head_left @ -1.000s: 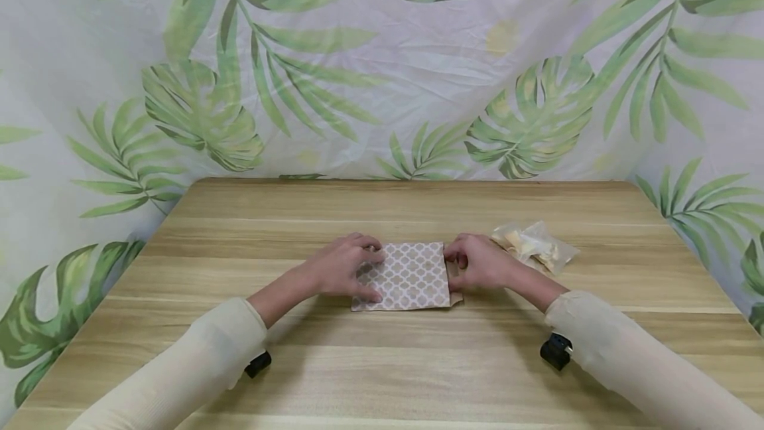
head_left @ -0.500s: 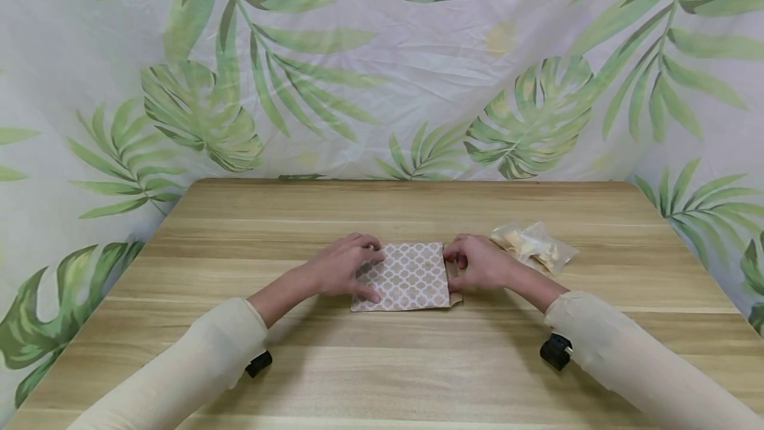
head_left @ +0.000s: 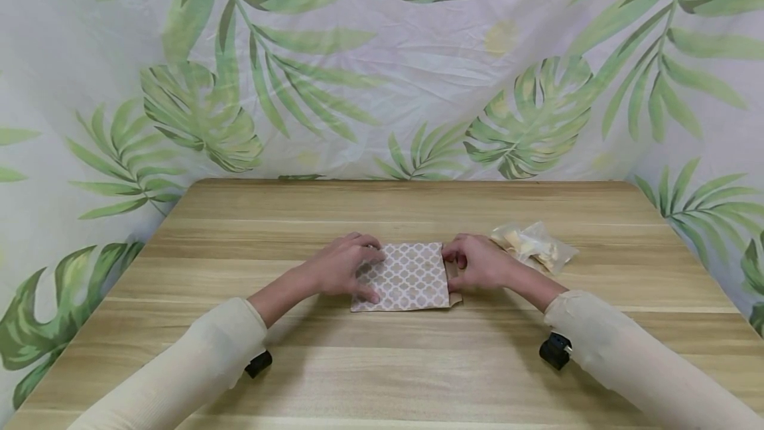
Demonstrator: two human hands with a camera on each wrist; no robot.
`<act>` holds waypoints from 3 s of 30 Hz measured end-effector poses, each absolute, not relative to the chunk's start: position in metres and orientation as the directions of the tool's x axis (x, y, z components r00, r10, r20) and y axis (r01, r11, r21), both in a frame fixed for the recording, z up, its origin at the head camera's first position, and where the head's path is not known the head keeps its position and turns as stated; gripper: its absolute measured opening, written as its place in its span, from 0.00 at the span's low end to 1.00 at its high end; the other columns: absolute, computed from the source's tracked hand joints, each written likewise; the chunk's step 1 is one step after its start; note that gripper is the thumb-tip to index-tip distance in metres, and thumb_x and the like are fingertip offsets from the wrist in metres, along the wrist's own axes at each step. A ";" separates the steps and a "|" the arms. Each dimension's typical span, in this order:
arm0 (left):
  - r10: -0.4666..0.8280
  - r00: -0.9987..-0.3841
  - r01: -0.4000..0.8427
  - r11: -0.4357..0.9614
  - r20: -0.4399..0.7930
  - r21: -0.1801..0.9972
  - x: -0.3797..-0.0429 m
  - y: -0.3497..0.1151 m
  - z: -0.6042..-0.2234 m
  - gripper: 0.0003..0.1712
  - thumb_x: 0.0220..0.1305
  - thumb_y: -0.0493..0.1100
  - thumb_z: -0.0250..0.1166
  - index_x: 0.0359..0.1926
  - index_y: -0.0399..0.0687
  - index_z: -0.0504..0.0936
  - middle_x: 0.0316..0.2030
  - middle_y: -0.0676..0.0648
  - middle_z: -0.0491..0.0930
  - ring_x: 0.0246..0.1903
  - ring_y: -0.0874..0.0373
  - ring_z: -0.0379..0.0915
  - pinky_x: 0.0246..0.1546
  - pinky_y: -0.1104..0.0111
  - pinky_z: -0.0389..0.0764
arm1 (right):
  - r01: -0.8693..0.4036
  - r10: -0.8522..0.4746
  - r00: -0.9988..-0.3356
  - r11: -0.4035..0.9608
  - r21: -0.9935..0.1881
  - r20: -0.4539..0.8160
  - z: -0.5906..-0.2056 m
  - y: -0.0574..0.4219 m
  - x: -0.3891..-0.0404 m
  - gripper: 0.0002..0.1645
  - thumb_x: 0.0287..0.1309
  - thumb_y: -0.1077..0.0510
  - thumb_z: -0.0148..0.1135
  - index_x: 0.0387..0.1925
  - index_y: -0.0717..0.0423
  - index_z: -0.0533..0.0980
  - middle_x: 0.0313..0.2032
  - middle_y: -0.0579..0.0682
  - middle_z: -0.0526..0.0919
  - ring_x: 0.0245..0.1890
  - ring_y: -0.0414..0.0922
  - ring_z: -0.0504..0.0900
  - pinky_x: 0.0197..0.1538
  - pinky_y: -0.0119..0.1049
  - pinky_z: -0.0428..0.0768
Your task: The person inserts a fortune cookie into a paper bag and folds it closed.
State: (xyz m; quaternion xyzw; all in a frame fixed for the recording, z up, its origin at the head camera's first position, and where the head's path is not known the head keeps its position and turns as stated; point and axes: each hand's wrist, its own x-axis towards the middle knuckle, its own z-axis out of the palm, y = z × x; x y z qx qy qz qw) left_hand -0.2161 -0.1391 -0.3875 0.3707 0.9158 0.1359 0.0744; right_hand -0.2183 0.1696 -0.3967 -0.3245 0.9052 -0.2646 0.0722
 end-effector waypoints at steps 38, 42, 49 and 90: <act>0.690 -0.723 0.646 0.697 -0.044 0.313 -0.215 -0.133 -0.386 0.52 0.50 0.59 0.83 0.71 0.40 0.74 0.66 0.35 0.74 0.66 0.41 0.69 0.67 0.49 0.72 | -0.259 -0.486 -0.873 0.544 -0.798 -0.048 -0.392 0.168 -0.210 0.15 0.66 0.65 0.67 0.51 0.69 0.84 0.55 0.63 0.85 0.57 0.58 0.82 0.62 0.53 0.78; 0.691 -0.722 0.648 0.695 -0.041 0.312 -0.214 -0.133 -0.386 0.52 0.50 0.58 0.83 0.71 0.40 0.74 0.65 0.36 0.74 0.66 0.41 0.69 0.66 0.49 0.72 | -0.227 -0.450 -0.891 0.558 -0.798 -0.061 -0.391 0.166 -0.208 0.14 0.73 0.62 0.59 0.49 0.66 0.85 0.53 0.60 0.86 0.58 0.56 0.81 0.63 0.53 0.77; 0.691 -0.722 0.650 0.693 -0.030 0.312 -0.212 -0.131 -0.385 0.53 0.48 0.58 0.84 0.71 0.39 0.74 0.65 0.36 0.74 0.65 0.41 0.69 0.66 0.49 0.72 | -0.251 -0.429 -0.901 0.630 -0.735 -0.060 -0.391 0.159 -0.211 0.11 0.73 0.59 0.60 0.39 0.61 0.85 0.42 0.52 0.87 0.47 0.47 0.82 0.54 0.44 0.78; 0.664 -0.745 0.624 0.728 -0.065 0.285 -0.210 -0.126 -0.386 0.61 0.45 0.66 0.82 0.75 0.44 0.69 0.66 0.38 0.72 0.66 0.41 0.68 0.66 0.43 0.70 | -0.121 -0.458 -0.877 0.498 -0.859 -0.142 -0.390 0.165 -0.213 0.07 0.71 0.63 0.61 0.38 0.64 0.81 0.36 0.50 0.81 0.39 0.44 0.75 0.46 0.38 0.74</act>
